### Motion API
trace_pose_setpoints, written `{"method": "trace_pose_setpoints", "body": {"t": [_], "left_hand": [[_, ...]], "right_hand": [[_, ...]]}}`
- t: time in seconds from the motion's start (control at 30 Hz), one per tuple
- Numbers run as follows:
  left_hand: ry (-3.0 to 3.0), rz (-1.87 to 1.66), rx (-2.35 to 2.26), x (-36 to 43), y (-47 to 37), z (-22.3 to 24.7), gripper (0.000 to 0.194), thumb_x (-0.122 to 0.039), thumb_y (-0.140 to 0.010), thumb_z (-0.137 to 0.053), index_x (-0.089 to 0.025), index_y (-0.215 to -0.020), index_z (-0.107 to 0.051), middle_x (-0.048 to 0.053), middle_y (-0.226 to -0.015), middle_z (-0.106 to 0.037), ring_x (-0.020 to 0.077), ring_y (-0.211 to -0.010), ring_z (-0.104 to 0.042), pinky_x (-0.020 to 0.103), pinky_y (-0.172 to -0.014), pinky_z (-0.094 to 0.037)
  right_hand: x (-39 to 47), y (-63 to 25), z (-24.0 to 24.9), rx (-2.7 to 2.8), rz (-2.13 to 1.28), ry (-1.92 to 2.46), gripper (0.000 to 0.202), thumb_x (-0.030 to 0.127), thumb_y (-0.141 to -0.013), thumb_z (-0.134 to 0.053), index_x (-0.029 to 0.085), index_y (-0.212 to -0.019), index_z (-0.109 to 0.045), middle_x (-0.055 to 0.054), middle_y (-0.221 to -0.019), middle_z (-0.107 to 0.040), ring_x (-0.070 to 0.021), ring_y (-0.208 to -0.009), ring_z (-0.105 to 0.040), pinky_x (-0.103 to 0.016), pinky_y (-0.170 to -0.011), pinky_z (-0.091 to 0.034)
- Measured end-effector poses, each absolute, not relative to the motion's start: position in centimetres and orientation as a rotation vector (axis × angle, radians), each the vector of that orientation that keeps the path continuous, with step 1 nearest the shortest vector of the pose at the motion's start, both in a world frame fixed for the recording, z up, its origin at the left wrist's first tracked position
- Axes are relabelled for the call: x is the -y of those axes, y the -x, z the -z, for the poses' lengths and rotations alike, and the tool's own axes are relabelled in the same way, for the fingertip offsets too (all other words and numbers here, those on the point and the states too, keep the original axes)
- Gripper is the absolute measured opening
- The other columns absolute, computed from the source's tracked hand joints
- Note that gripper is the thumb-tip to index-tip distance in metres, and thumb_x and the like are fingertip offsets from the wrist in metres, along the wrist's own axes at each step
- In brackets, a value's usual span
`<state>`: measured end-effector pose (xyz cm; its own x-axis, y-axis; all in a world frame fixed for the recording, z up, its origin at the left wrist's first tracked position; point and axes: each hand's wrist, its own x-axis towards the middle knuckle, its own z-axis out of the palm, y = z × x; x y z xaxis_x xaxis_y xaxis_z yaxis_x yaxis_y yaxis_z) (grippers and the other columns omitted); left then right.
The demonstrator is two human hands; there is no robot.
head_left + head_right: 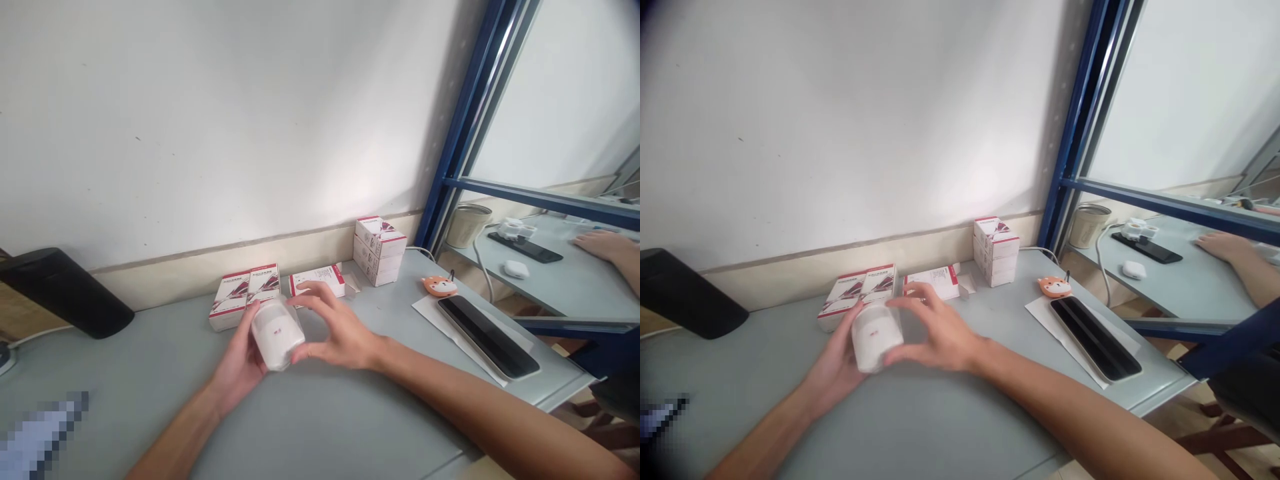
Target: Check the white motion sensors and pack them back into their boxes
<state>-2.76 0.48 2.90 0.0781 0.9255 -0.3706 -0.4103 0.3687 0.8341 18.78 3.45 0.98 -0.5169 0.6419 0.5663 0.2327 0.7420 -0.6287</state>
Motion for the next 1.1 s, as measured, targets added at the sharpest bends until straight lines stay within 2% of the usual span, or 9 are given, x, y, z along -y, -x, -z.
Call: {"method": "trace_pose_setpoints", "body": {"t": [0.13, 0.3, 0.37, 0.47, 0.6, 0.7, 0.8, 0.97, 1.1], "left_hand": [[-0.69, -1.04, -0.961, 0.2, 2.5, -2.2, 0.053, -0.067, -0.096, -0.062, -0.032, -0.136, -0.066, 0.007, -0.114, -0.074, 0.0234, -0.098, -0.07, 0.031, -0.078, -0.057], [-0.857, -0.936, -0.839, 0.7, 2.1, -1.7, 0.039, -0.039, -0.096, -0.073, -0.025, -0.132, -0.068, 0.007, -0.104, -0.069, 0.0193, -0.088, -0.064, 0.031, -0.081, -0.053], [-0.955, -0.915, -0.861, 0.7, 2.1, -1.7, 0.039, -0.03, -0.093, -0.076, -0.025, -0.131, -0.068, 0.005, -0.104, -0.067, 0.0184, -0.087, -0.061, 0.032, -0.082, -0.051], [-1.085, -0.862, -0.929, 0.6, 2.3, -1.8, 0.043, -0.031, -0.093, -0.077, -0.026, -0.134, -0.064, 0.005, -0.107, -0.066, 0.0197, -0.093, -0.06, 0.035, -0.086, -0.051], [-1.198, -0.77, -0.96, 0.4, 2.5, -1.7, 0.049, -0.039, -0.095, -0.073, -0.025, -0.14, -0.059, 0.005, -0.106, -0.066, 0.0216, -0.094, -0.06, 0.039, -0.089, -0.051], [-1.291, -0.806, -0.87, 0.2, 2.8, -1.5, 0.042, -0.056, -0.103, -0.055, -0.019, -0.119, -0.068, 0.009, -0.099, -0.067, 0.0246, -0.092, -0.063, 0.042, -0.086, -0.053], [-1.51, -0.885, -0.961, 0.1, 2.7, -1.4, 0.058, -0.065, -0.106, -0.036, -0.018, -0.109, -0.07, 0.013, -0.104, -0.071, 0.029, -0.098, -0.066, 0.046, -0.089, -0.054], [-2.273, -0.887, -1.413, -1.5, 0.2, -2.4, 0.035, -0.049, -0.104, -0.052, -0.029, -0.13, -0.066, 0.009, -0.133, -0.065, 0.0287, -0.125, -0.06, 0.048, -0.109, -0.049], [-2.639, -0.637, -1.506, -6.1, -3.1, -3.6, 0.053, -0.045, -0.097, -0.062, -0.033, -0.148, -0.057, 0.011, -0.159, -0.049, 0.0372, -0.147, -0.046, 0.059, -0.121, -0.038]], "right_hand": [[-3.2, -18.5, -0.5, 2.284, -0.512, 0.681, 0.079, 0.064, -0.085, -0.08, 0.032, -0.15, -0.05, -0.016, -0.172, -0.03, -0.0368, -0.143, -0.054, -0.054, -0.112, -0.052], [-3.6, -19.0, -0.9, 2.243, -0.396, 0.742, 0.065, 0.063, -0.082, -0.083, 0.024, -0.128, -0.056, -0.019, -0.175, -0.027, -0.0392, -0.164, -0.023, -0.058, -0.122, -0.041], [-4.0, -19.2, -0.8, 2.262, -0.365, 0.737, 0.065, 0.061, -0.081, -0.085, 0.024, -0.124, -0.053, -0.02, -0.173, -0.03, -0.0381, -0.165, -0.018, -0.059, -0.126, -0.037], [-4.4, -19.4, -0.5, 2.301, -0.309, 0.721, 0.069, 0.058, -0.077, -0.088, 0.023, -0.122, -0.05, -0.023, -0.167, -0.037, -0.0388, -0.162, -0.026, -0.059, -0.123, -0.04], [-4.3, -19.2, -0.6, 2.293, -0.301, 0.787, 0.082, 0.064, -0.067, -0.091, 0.023, -0.123, -0.047, -0.022, -0.148, -0.051, -0.0395, -0.138, -0.054, -0.056, -0.106, -0.053], [-4.3, -19.5, -1.5, 2.185, -0.363, 0.882, 0.082, 0.067, -0.066, -0.088, 0.024, -0.122, -0.046, -0.014, -0.129, -0.06, -0.0326, -0.113, -0.065, -0.05, -0.092, -0.057], [-5.1, -20.6, -2.8, 2.016, -0.271, 0.948, 0.078, 0.066, -0.068, -0.085, 0.024, -0.121, -0.046, -0.012, -0.125, -0.06, -0.0302, -0.108, -0.064, -0.048, -0.089, -0.056], [-7.3, -23.2, -4.2, 1.652, 0.094, 0.968, 0.074, 0.063, -0.075, -0.083, 0.024, -0.123, -0.042, -0.02, -0.139, -0.052, -0.0353, -0.13, -0.056, -0.053, -0.104, -0.052], [-8.5, -24.6, -4.6, 1.443, 0.283, 1.034, 0.072, 0.06, -0.077, -0.081, 0.024, -0.123, -0.04, -0.02, -0.138, -0.051, -0.0362, -0.135, -0.052, -0.059, -0.109, -0.048]]}}
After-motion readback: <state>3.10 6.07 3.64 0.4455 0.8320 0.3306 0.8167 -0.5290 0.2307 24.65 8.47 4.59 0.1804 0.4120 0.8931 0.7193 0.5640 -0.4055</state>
